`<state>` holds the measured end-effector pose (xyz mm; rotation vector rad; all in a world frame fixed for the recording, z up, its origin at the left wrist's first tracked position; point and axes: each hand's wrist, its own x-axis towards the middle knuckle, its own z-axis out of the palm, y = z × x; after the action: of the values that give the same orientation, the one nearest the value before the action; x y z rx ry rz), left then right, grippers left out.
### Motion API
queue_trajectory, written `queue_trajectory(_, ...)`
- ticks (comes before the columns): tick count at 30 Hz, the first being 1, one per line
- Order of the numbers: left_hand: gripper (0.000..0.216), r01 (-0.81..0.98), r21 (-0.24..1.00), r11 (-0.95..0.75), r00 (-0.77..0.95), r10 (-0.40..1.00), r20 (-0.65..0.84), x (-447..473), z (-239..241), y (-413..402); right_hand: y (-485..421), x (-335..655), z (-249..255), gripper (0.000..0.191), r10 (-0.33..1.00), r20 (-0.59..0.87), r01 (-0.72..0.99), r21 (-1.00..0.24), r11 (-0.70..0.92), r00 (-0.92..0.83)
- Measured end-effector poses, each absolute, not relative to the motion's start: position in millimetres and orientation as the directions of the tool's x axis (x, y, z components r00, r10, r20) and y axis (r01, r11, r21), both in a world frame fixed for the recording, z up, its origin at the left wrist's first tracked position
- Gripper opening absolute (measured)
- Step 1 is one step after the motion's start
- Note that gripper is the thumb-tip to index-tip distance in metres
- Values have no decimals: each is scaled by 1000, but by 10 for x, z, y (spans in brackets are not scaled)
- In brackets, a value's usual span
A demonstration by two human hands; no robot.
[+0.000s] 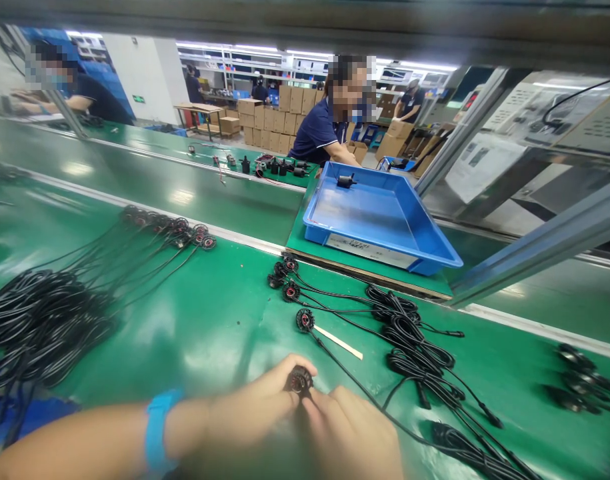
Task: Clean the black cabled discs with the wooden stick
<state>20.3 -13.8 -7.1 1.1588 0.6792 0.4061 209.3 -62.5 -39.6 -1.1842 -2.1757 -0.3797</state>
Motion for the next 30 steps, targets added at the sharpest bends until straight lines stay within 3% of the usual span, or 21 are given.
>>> queue_trajectory(8,36,12,880,474,717,610,-338,234,-152,-117,-599,2079,-340,6,647,657,831,-55,554,-387)
queue_trajectory(14,38,71,926,371,679,662,-317,198,-99,-116,-606,2106,-309,9,680,629,824,-107,557,-378)
queue_trajectory(23,47,30,930,367,715,642,-277,170,-84,-133,-643,2134,-395,9,755,563,823,-215,526,-336)
queue_trajectory(30,36,67,956,285,719,651,-244,167,22,-127,-647,2119,-436,9,775,530,816,-241,525,-343)
